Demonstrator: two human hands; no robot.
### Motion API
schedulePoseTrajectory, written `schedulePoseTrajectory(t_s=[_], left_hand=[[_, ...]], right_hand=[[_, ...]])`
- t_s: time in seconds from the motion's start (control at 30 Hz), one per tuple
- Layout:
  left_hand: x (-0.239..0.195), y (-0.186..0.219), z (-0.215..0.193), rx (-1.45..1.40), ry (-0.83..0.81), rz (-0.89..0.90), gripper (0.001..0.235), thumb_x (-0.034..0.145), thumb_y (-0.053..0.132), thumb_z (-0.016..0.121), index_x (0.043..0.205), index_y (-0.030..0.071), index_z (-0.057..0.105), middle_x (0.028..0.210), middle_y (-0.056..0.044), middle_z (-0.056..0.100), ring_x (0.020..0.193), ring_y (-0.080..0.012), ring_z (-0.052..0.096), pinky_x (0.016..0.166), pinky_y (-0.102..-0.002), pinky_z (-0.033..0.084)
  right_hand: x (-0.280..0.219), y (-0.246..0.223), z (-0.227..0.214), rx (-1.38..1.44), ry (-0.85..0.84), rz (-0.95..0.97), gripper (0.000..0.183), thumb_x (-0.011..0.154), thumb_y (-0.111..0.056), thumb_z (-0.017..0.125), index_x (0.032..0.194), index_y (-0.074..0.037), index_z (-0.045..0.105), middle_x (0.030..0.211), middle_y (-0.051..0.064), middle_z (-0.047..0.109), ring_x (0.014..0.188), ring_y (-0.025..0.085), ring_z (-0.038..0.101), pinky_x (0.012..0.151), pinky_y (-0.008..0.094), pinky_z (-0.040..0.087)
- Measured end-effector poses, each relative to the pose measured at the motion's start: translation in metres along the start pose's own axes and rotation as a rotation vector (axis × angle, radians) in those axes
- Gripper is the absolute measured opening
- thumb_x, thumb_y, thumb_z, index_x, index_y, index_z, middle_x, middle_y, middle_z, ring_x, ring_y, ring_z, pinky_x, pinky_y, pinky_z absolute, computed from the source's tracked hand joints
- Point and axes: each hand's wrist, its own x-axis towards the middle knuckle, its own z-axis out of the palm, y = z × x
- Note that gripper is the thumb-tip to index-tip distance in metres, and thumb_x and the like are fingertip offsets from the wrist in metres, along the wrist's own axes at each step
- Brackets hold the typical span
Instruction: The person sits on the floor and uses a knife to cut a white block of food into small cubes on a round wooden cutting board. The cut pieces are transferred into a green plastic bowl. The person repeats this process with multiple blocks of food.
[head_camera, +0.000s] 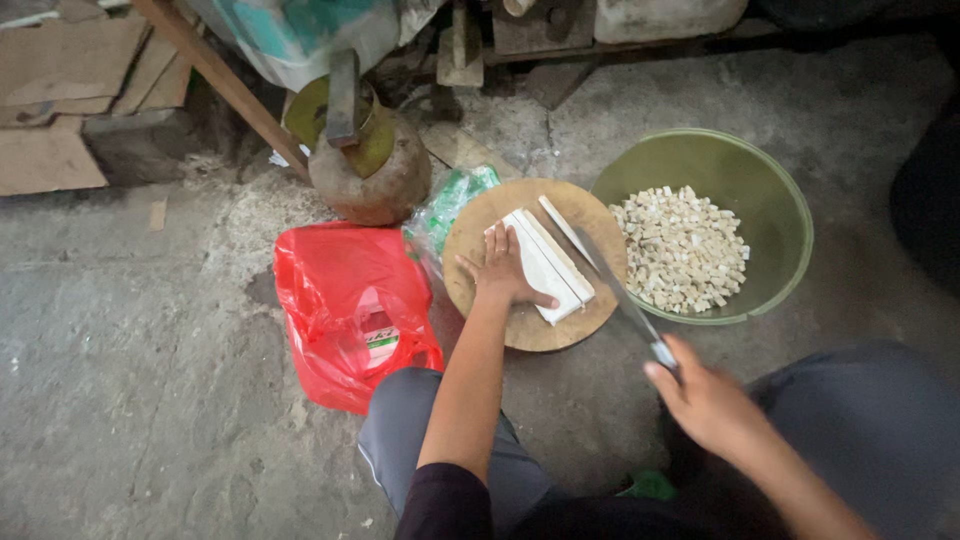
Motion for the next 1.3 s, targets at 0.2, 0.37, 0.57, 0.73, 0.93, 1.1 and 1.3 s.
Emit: schedulePoseTrajectory(t_s=[0.2, 0.37, 0.57, 0.73, 0.93, 1.1, 1.3], left_hand=[[-0.007, 0.003, -0.003, 0.011, 0.030, -0.020, 0.176, 0.030, 0.073, 0.092, 0.164, 0.008, -0.002, 0.174, -0.006, -0.004, 0.160, -0.0226, -0.002, 0.112, -0.085, -0.002], [-0.009, 0.007, -0.009, 0.018, 0.016, -0.039, 0.176, 0.031, 0.073, 0.092, 0.164, 0.009, -0.005, 0.174, -0.005, -0.005, 0.160, -0.0224, -0.003, 0.113, -0.084, -0.001], [-0.011, 0.009, -0.011, 0.030, -0.010, -0.034, 0.175, 0.034, 0.075, 0.090, 0.163, 0.009, -0.007, 0.174, -0.004, -0.009, 0.160, -0.0222, -0.006, 0.112, -0.084, 0.001], [-0.017, 0.006, -0.011, -0.003, 0.020, -0.022, 0.176, 0.033, 0.074, 0.091, 0.163, 0.008, -0.007, 0.174, -0.004, -0.007, 0.160, -0.0223, -0.006, 0.112, -0.085, -0.002], [-0.017, 0.010, -0.016, -0.044, 0.020, -0.029, 0.180, 0.031, 0.070, 0.094, 0.163, 0.013, -0.013, 0.173, -0.004, -0.006, 0.159, -0.0231, -0.006, 0.111, -0.085, -0.002], [-0.018, 0.014, -0.018, -0.019, 0.017, -0.054, 0.173, 0.033, 0.067, 0.096, 0.165, 0.023, -0.006, 0.174, -0.005, -0.003, 0.159, -0.0243, -0.002, 0.110, -0.088, 0.000], [-0.014, 0.014, -0.020, -0.011, 0.008, -0.074, 0.165, 0.034, 0.063, 0.097, 0.165, 0.027, 0.003, 0.174, -0.004, -0.002, 0.160, -0.0245, -0.001, 0.109, -0.088, 0.003]], right_hand=[[0.047, -0.063, 0.020, 0.048, 0.116, -0.235, 0.057, 0.103, -0.046, 0.039, 0.154, -0.022, 0.032, 0.097, 0.025, 0.074, 0.089, 0.047, 0.071, 0.080, 0.055, 0.055], [0.071, -0.079, 0.027, -0.076, 0.151, -0.249, 0.054, 0.103, -0.045, 0.041, 0.150, -0.020, 0.034, 0.107, 0.027, 0.072, 0.101, 0.048, 0.070, 0.090, 0.057, 0.054], [0.082, -0.089, 0.028, -0.120, 0.157, -0.274, 0.049, 0.102, -0.041, 0.044, 0.146, -0.018, 0.037, 0.105, 0.025, 0.072, 0.099, 0.045, 0.071, 0.087, 0.057, 0.055], [0.087, -0.096, 0.026, -0.105, 0.169, -0.320, 0.035, 0.101, -0.037, 0.047, 0.125, -0.011, 0.048, 0.105, 0.024, 0.072, 0.102, 0.046, 0.069, 0.087, 0.057, 0.053], [0.102, -0.118, 0.010, -0.089, 0.090, -0.237, 0.027, 0.104, -0.028, 0.044, 0.119, -0.008, 0.057, 0.114, 0.024, 0.070, 0.108, 0.044, 0.069, 0.092, 0.055, 0.052], [0.092, -0.103, 0.014, -0.143, 0.054, -0.203, 0.035, 0.100, -0.032, 0.053, 0.126, -0.009, 0.053, 0.115, 0.026, 0.069, 0.110, 0.044, 0.068, 0.093, 0.054, 0.053], [0.053, 0.001, 0.049, -0.205, 0.020, -0.208, 0.037, 0.100, -0.038, 0.052, 0.125, -0.012, 0.047, 0.098, 0.024, 0.074, 0.098, 0.044, 0.071, 0.087, 0.054, 0.056]])
